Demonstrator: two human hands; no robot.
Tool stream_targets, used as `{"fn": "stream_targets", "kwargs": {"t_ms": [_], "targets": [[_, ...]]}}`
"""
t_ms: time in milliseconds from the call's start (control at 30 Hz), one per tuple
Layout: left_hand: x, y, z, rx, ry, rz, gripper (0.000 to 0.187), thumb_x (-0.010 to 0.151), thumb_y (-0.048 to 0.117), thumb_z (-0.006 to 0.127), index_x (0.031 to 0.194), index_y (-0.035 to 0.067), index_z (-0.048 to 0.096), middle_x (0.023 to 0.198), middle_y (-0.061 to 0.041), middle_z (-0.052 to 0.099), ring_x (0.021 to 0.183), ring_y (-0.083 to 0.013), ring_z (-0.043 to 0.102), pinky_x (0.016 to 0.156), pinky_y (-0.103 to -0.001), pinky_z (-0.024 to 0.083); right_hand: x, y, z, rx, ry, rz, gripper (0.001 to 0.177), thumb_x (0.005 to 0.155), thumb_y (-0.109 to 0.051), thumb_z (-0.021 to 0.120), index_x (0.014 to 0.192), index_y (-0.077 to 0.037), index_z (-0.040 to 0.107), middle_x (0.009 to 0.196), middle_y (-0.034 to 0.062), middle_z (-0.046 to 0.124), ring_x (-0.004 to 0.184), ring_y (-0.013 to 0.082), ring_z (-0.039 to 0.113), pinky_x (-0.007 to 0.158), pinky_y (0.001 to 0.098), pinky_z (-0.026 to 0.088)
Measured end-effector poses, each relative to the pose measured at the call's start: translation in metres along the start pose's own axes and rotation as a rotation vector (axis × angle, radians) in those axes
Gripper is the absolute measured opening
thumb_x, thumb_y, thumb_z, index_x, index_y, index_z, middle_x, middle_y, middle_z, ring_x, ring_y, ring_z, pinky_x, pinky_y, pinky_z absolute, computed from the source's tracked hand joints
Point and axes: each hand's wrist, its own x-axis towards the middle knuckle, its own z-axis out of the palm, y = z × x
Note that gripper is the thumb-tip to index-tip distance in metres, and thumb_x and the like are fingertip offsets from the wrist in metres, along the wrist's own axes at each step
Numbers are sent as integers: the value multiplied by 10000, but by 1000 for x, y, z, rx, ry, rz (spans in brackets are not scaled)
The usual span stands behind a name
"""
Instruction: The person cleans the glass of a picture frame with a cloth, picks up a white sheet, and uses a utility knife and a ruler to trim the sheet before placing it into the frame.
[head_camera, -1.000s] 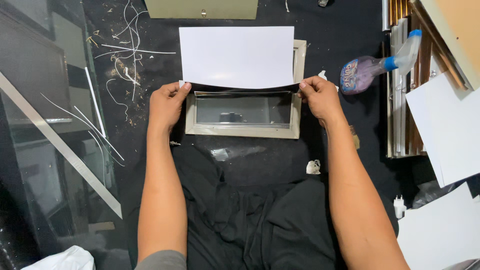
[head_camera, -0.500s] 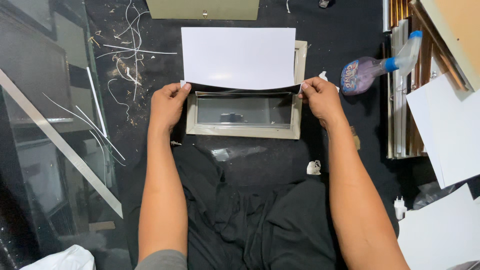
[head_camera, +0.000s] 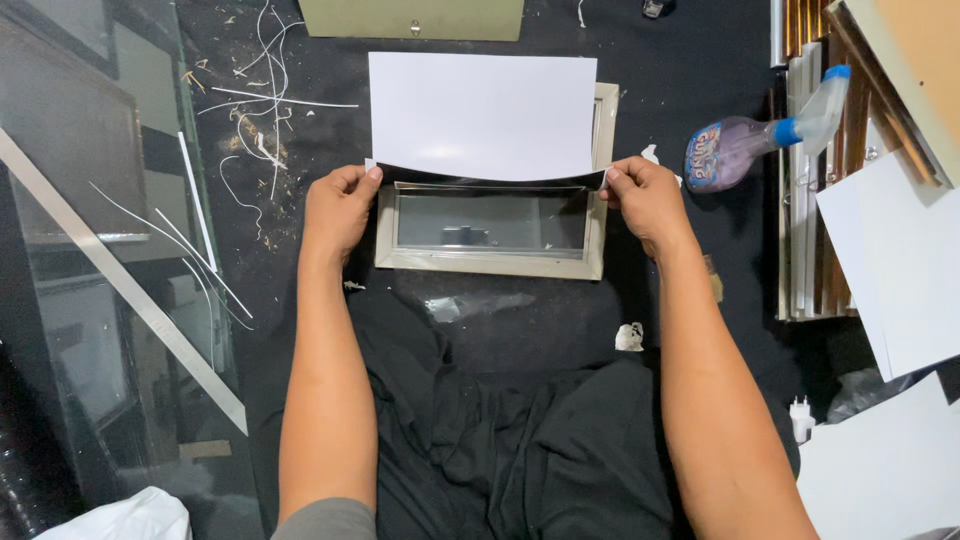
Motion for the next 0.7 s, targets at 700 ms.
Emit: {"fn": "stream_targets", "kwargs": {"t_ms": [700], "targets": [[-22, 51, -10, -420, -85, -31, 677, 872, 23, 804, 1452, -67, 467, 1146, -230, 717, 1061, -223, 694, 954, -354, 591, -55, -81, -17, 121, -10, 225, 481, 749, -90, 819, 1194, 32, 683, 878, 84, 687, 796, 180, 710, 671, 288, 628]]}}
